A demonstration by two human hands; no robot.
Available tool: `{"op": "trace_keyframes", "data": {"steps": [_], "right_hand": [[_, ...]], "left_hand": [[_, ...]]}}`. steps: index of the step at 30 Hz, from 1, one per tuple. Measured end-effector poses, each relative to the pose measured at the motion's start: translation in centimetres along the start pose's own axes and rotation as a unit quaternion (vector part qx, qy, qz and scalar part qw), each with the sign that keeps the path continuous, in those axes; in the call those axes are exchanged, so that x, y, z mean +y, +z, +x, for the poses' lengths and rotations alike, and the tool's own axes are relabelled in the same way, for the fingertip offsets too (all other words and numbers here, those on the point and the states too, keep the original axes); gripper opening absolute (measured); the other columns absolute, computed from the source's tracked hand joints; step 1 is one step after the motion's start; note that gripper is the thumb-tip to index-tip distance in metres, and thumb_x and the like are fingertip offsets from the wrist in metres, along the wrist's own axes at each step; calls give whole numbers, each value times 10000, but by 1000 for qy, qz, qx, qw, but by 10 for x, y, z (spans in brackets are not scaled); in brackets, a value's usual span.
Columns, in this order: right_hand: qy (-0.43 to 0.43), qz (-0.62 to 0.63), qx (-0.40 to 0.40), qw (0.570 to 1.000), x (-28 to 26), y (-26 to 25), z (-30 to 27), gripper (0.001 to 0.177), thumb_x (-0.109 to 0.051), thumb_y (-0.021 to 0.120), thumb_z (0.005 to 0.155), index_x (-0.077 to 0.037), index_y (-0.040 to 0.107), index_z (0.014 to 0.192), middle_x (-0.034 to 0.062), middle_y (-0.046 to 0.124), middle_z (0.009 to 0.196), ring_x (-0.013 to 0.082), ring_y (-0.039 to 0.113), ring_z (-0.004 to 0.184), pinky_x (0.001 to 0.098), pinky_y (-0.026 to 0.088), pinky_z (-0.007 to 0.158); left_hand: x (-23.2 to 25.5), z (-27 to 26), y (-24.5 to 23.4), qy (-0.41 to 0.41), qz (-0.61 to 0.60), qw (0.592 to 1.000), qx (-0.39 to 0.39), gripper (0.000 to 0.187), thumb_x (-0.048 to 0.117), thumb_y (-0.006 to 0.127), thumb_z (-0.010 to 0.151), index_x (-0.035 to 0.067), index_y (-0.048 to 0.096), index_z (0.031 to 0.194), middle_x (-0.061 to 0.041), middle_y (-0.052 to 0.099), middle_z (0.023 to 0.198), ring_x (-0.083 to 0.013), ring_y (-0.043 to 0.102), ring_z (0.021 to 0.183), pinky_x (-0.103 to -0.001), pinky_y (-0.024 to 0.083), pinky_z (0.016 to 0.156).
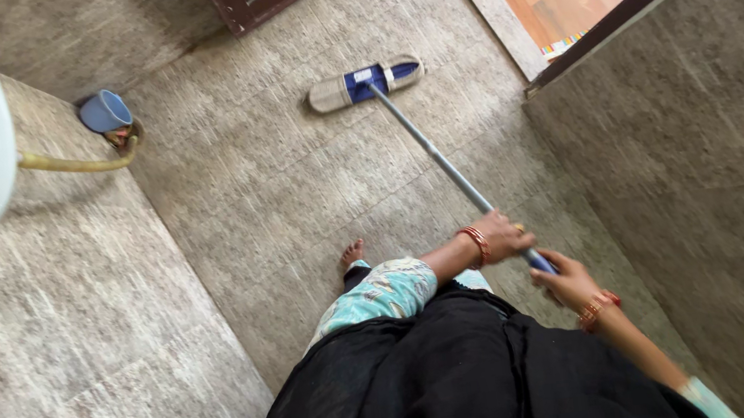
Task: The person mops a tiled floor in a bathroom using a flat mop, moving it around a sink and through a doorway.
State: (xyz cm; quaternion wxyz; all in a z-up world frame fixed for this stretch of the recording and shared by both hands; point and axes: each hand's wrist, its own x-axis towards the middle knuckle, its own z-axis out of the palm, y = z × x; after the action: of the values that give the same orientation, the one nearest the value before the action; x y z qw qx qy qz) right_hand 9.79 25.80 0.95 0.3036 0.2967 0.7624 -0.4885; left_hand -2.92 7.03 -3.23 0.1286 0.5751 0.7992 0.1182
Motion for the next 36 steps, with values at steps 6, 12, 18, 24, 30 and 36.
{"op": "trace_keyframes", "data": {"steps": [6, 12, 18, 24, 30, 36], "right_hand": [[3, 96, 23, 995, -86, 133, 133, 631, -225, 730, 887, -90, 451, 1436, 90, 679, 830, 137, 570, 569, 293, 408, 446], [60, 100, -63, 991, -138, 194, 166, 277, -268, 663, 969, -23, 655, 1097, 60, 671, 821, 122, 636, 607, 295, 494, 488], [-29, -14, -223, 974, -104, 274, 117, 346, -234, 574, 951, -52, 733, 1200, 79, 746, 946, 143, 690, 794, 356, 586, 619], [-134, -136, -280, 941, -67, 374, 33, 515, -360, 729, 754, -10, 713, 1131, 119, 763, 973, 229, 735, 847, 368, 589, 728], [-53, 30, -194, 979, -90, 405, 6, 573, -438, 711, 868, 101, 683, 1060, 199, 755, 924, 242, 743, 787, 371, 586, 667], [-37, 84, -181, 979, -131, 443, 57, 581, -415, 686, 872, 121, 666, 1094, 191, 753, 929, 263, 738, 800, 391, 590, 672]], "left_hand": [[-112, -83, 16, -314, -94, 943, 66, 362, 352, 551, 934, 186, 625, 1247, -117, 665, 1288, -277, 683, 1122, -478, 534, 891], [-82, -171, -21, -434, -354, 821, 112, 539, 432, 386, 1089, 146, 483, 1535, -186, 640, 1415, -349, 639, 1234, -457, 498, 1058], [39, -266, -56, -432, -384, 806, 126, 828, 421, 562, 930, 87, 210, 1601, -255, 452, 1502, -376, 588, 1270, -454, 527, 980], [128, -326, -65, -602, -363, 692, 163, 1024, 156, 709, 793, 59, 87, 1600, -305, 378, 1505, -434, 539, 1260, -454, 501, 1005], [96, -339, -69, -627, -235, 705, 234, 816, 106, 723, 819, 65, 324, 1529, -295, 636, 1238, -452, 653, 1098, -496, 554, 883], [10, -353, -50, -636, -246, 706, 192, 729, 91, 670, 841, 115, 397, 1517, -264, 714, 1003, -424, 715, 891, -508, 577, 741]]}}
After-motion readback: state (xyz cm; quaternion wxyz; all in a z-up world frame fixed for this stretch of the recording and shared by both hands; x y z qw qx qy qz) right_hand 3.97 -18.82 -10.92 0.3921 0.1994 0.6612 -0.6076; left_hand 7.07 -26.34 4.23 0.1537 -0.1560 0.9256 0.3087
